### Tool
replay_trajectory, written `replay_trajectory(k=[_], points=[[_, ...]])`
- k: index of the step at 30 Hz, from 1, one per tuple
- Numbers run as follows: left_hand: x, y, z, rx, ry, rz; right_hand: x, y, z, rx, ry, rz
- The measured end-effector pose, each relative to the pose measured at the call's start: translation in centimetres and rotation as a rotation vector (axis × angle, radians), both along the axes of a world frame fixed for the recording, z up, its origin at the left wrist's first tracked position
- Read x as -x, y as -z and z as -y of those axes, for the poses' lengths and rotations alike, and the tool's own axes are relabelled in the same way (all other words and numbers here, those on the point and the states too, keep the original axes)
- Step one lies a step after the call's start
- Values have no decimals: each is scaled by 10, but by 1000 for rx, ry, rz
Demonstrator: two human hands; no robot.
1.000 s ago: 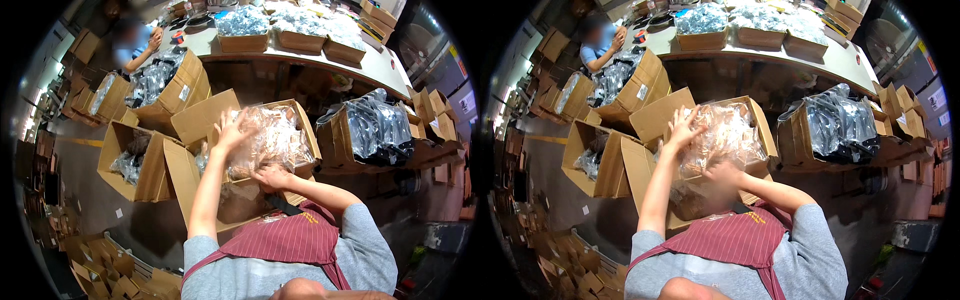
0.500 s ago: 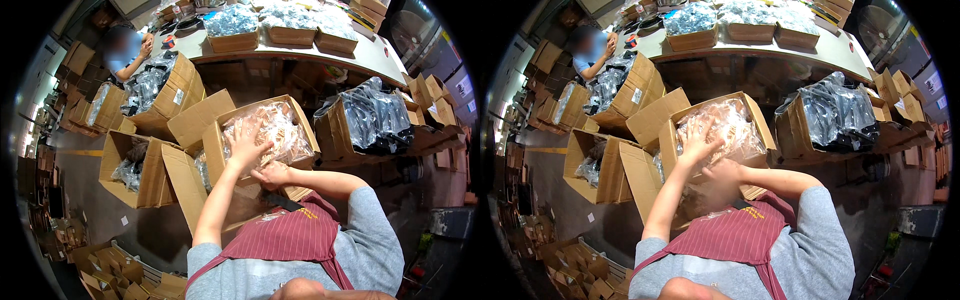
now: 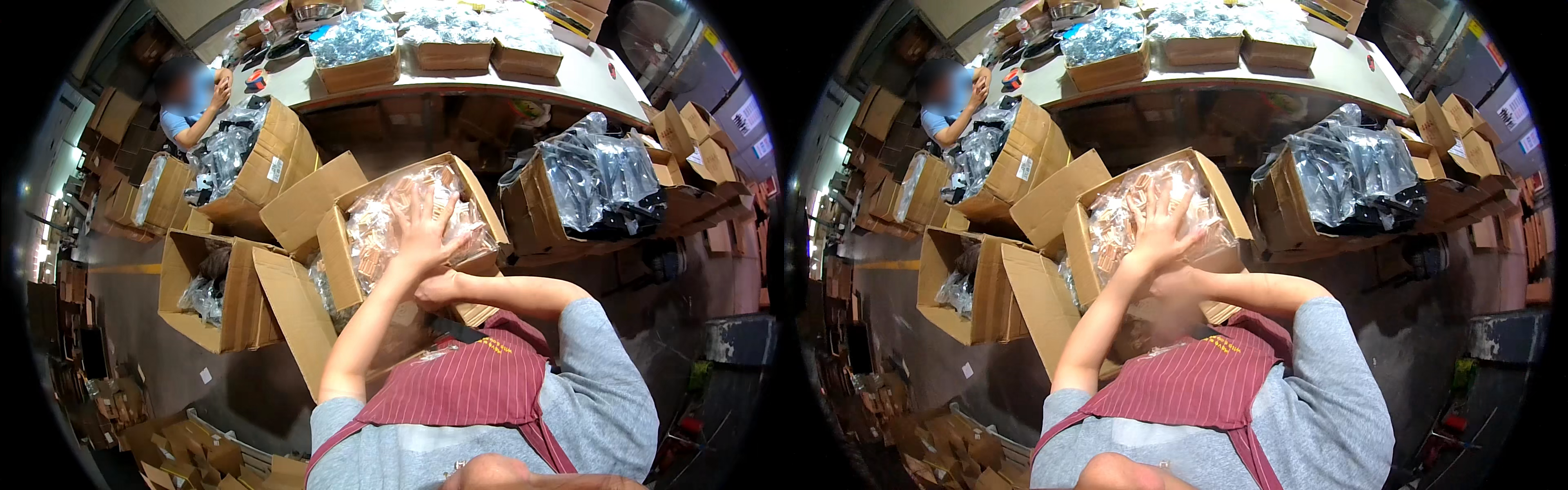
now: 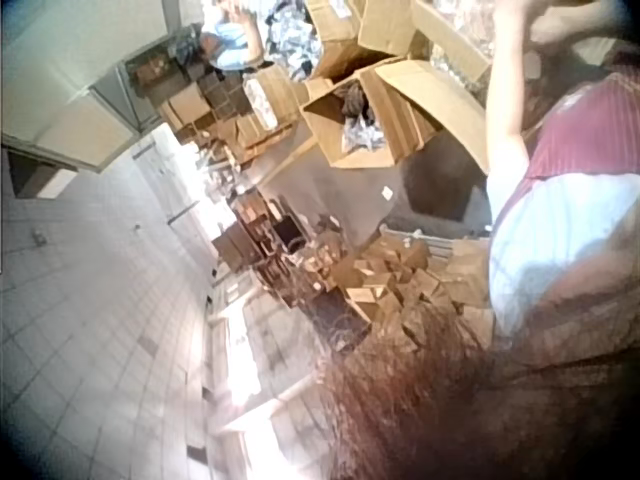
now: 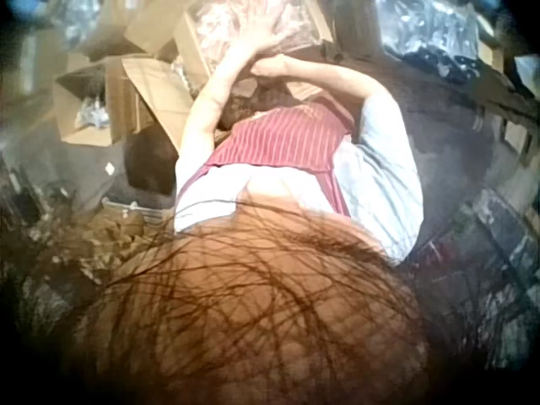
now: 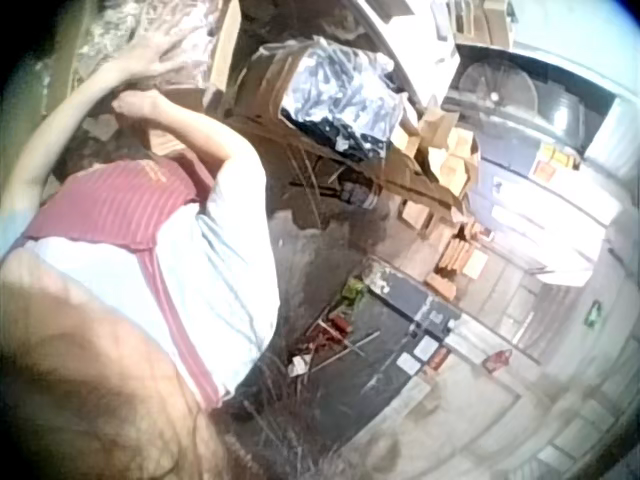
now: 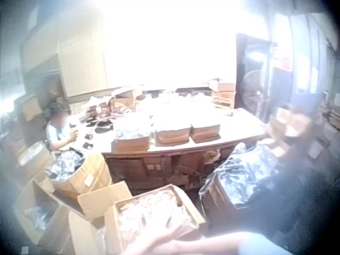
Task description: The person places multiple small plastic-wrapped items into a cardboard box, arranging them by hand. The person continues to fill the box with similar items from a nearby pile.
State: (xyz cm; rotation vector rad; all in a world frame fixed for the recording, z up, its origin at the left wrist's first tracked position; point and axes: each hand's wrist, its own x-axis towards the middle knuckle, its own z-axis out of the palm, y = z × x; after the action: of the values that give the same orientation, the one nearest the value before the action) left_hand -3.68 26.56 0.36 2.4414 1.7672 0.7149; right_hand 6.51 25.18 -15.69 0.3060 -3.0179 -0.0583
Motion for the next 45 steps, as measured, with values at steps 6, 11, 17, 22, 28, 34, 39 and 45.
replay_trajectory(k=[6,11,17,22,28,34,39,45], points=[[10,32,-21,32,-117,-149,3,-82,5,242,221,-91],[8,34,-18,35,-136,-183,2,-97,7,253,214,-213],[19,-25,20,-114,39,443,1,-84,5,461,282,-2],[129,-47,53,-267,-493,1096,-1,-118,14,323,387,111],[298,199,82,329,-1156,571,11,-132,20,286,348,1],[274,246,76,497,-1065,346,5,-122,19,207,378,-22],[277,218,94,316,-1086,329,13,-125,21,177,351,-34],[178,93,136,-157,-860,1403,8,-120,21,221,369,-35]])
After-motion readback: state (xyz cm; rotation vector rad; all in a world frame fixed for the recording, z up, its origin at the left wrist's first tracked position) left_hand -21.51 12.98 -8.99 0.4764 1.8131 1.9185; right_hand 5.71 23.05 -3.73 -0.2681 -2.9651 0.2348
